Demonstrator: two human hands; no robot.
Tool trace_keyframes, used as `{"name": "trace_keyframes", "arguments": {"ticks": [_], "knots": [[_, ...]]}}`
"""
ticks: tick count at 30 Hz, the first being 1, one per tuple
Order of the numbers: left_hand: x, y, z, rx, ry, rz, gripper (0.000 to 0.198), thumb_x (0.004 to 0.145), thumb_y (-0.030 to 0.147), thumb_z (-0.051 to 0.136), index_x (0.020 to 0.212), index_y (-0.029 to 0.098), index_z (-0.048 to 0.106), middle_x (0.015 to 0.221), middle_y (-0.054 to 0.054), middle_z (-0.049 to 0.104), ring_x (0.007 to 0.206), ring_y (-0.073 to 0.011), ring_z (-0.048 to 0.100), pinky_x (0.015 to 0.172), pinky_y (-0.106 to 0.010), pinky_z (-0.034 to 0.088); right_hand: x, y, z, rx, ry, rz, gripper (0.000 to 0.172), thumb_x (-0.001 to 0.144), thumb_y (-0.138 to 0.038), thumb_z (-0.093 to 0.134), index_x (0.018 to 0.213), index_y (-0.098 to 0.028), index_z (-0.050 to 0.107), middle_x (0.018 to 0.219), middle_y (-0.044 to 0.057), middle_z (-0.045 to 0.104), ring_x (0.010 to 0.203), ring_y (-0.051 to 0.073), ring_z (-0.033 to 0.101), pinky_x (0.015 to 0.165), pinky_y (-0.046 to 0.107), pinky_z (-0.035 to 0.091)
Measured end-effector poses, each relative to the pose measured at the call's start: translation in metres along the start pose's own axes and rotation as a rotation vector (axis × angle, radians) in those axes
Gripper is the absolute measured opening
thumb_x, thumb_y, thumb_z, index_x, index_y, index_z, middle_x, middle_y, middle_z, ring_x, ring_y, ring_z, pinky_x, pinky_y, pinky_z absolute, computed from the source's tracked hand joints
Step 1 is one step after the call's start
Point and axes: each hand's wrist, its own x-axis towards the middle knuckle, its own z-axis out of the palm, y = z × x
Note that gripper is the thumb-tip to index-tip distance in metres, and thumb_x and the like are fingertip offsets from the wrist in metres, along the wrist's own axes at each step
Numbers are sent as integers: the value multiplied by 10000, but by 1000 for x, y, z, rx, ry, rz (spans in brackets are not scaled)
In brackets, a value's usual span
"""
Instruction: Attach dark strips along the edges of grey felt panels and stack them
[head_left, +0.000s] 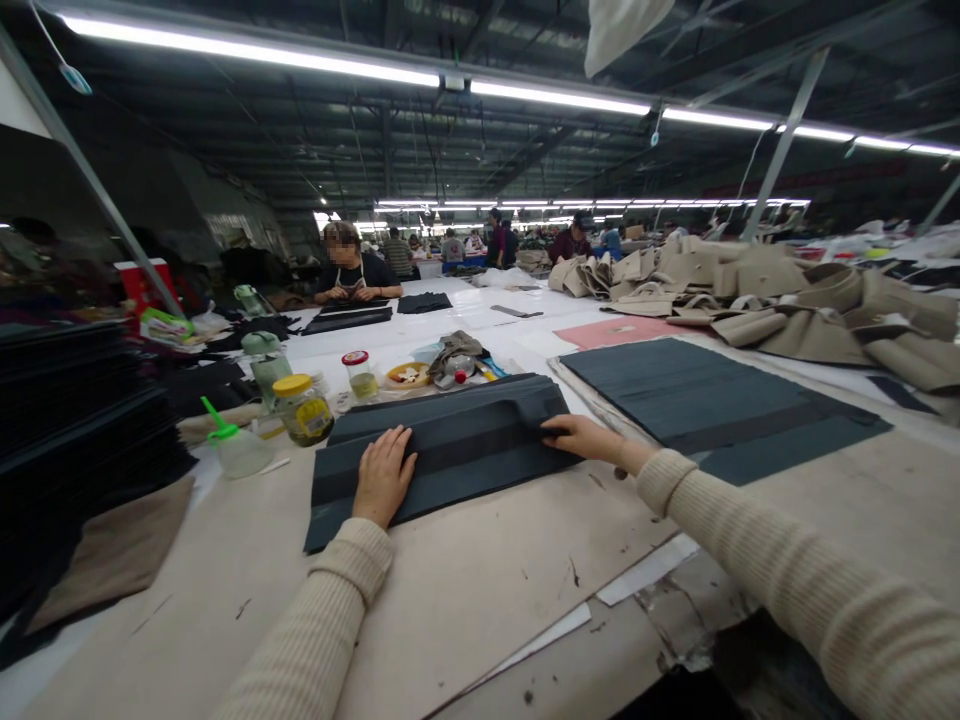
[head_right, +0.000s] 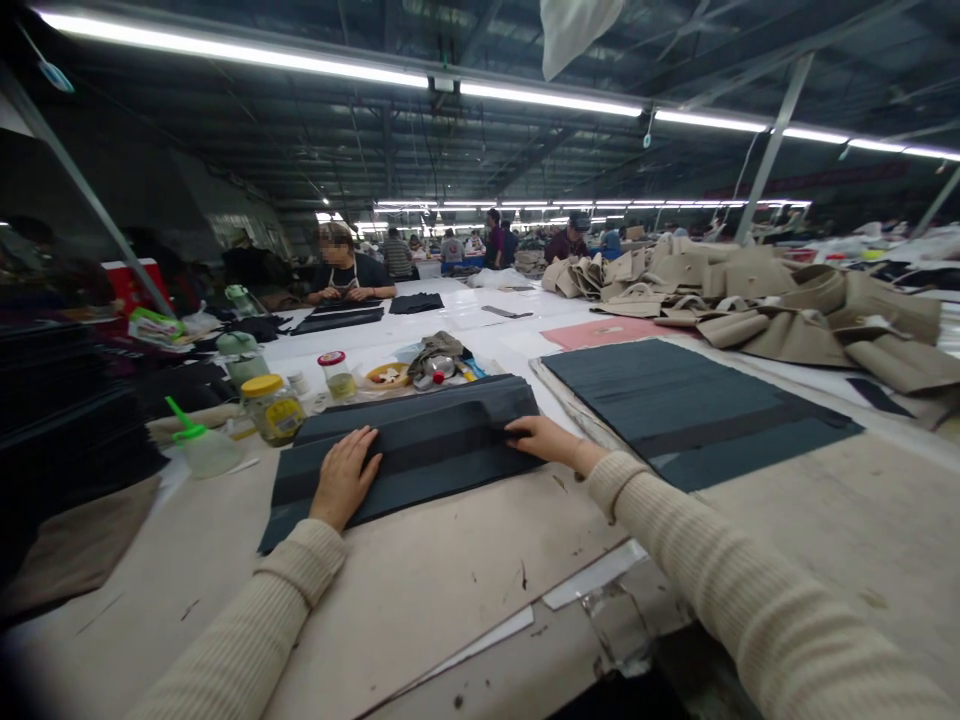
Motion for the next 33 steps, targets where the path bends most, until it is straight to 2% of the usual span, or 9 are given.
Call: {"name": "trace_keyframes", "arguments": {"ticks": [6, 11, 15, 18, 21, 24, 26, 28, 33], "knots": [[0, 0, 2, -6, -4, 5, 405, 871, 310, 336, 1246, 185, 428, 1306, -94, 465, 1219, -229, 388, 1014, -414, 275, -15, -38, 50, 42, -93, -300, 235, 820, -233, 482, 963, -196, 665, 1086, 55, 567, 976, 132, 551, 897, 237, 414], [1, 0, 0, -109, 8, -19, 393, 855, 311, 386, 1215, 171, 454, 1287, -108, 480, 1203, -246, 399, 1008, -442, 272, -17, -34, 56, 44, 75, -236, 335, 776, -250, 555, 1098, -170, 605, 1193, 113, 494, 1097, 190, 485, 973, 325, 369], [5, 8, -16, -436, -35, -161, 359, 811, 365, 452, 1107, 179, 533, 1237, -120, 512, 1180, -272, 411, 1003, -451, 277, -26, -35, 58, 21, 141, -180, 410, 820, -261, 486, 1213, -149, 516, 1284, 137, 441, 1179, 211, 424, 1018, 366, 325], [4, 33, -27, -633, -141, -255, 363, 799, 464, 447, 953, 172, 599, 1017, -111, 615, 998, -262, 545, 882, -402, 411, -28, -43, 63, 14, 159, -171, 393, 847, -252, 430, 1220, -158, 508, 1297, 130, 442, 1189, 209, 418, 1018, 382, 328], [-3, 75, -30, -881, -390, -340, 491, 830, 552, 327, 922, 162, 611, 804, -82, 650, 686, -186, 627, 536, -271, 487, -22, -57, 70, 11, 194, -156, 393, 864, -252, 391, 1220, -128, 504, 1296, 147, 443, 1191, 209, 418, 1017, 387, 329], [-9, 114, -28, -1417, -662, -670, 489, 778, 570, 450, 955, 138, 596, 807, -89, 650, 619, -155, 628, 429, -209, 456, -16, -71, 73, 25, 171, -173, 412, 875, -268, 373, 1230, -95, 488, 1306, 159, 432, 1218, 209, 387, 1028, 375, 312], [-10, 129, -25, -1595, -612, -862, 393, 738, 482, 581, 885, 119, 602, 732, -68, 643, 588, -139, 615, 478, -217, 488, -12, -75, 70, 53, 130, -219, 436, 869, -324, 397, 1232, -100, 486, 1312, 151, 430, 1227, 209, 377, 1031, 368, 308], [-9, 134, -23, -1609, -499, -957, 280, 746, 370, 617, 848, 110, 596, 672, -50, 637, 566, -130, 603, 512, -226, 502, -7, -69, 66, 93, 134, -244, 431, 882, -365, 362, 1206, -125, 514, 1284, 124, 471, 1212, 189, 400, 1027, 347, 320], [-8, 115, -27, -1572, -388, -1042, 171, 783, 235, 581, 905, 116, 571, 786, -78, 667, 624, -138, 625, 521, -219, 503, 12, -22, 63, 11, 287, -109, 414, 879, -280, 336, 1216, -109, 505, 1280, 131, 473, 1208, 190, 409, 1033, 372, 319]]}}
